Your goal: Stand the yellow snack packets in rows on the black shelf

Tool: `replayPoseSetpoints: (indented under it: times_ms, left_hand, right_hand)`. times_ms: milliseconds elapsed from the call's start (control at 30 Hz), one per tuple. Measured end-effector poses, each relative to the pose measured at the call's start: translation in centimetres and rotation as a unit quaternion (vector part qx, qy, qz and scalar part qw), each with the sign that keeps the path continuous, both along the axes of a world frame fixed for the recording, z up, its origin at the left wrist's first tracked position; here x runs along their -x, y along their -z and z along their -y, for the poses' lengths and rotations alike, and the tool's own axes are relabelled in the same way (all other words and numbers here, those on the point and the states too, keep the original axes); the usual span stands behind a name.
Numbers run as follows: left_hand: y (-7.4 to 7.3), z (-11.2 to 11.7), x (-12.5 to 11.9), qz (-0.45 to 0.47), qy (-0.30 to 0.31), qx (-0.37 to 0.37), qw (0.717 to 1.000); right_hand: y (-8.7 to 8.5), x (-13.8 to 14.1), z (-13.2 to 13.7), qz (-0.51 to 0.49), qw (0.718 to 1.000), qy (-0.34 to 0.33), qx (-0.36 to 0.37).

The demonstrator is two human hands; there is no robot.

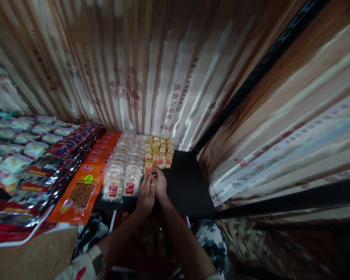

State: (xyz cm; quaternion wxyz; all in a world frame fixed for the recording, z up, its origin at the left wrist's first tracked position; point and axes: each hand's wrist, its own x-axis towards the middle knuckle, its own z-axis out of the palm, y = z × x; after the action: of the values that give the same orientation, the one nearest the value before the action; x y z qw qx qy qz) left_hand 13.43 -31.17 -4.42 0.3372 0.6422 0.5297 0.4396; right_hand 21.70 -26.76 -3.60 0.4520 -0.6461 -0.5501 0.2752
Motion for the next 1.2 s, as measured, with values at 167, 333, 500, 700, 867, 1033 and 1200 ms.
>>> replayPoseSetpoints:
  times_ms: [167,333,500,700,867,1033,1200]
  left_hand:
    - [0.1,-0.6,-0.1,-0.003,-0.008,0.015,1.0]
    - [0.3,-0.4,-0.3,0.01,-0.006,0.001,1.0]
    - [0.5,-0.5,-0.2,-0.014,0.007,-0.017,1.0]
    - [0.8,-0.6,0.0,-0.037,0.002,-0.038,0.999]
    - [-0.5,1.4,0.5,-0.05,0.044,-0.085,0.994]
    - [-1.0,5.6,2.5,-0.078,0.083,-0.085,0.99]
    - [1.8,10.3,5.5,-0.112,0.183,-0.06,0.975]
  right_hand:
    - [0.4,0.3,-0.4,0.0,1.0,0.017,0.004]
    - [0.4,0.4,-0.1,0.03,0.999,0.036,-0.021]
    - [0.6,0.3,0.1,0.058,0.997,0.019,-0.048]
    - [0.6,0.4,0.1,0.064,0.996,0.016,-0.057]
    - [-0.1,0.5,0.7,0.054,0.993,0.035,-0.101]
    - [-0.9,0.5,5.8,-0.001,0.994,0.063,-0.089]
    - [0.2,0.0,14.0,0.062,0.997,-0.01,-0.037]
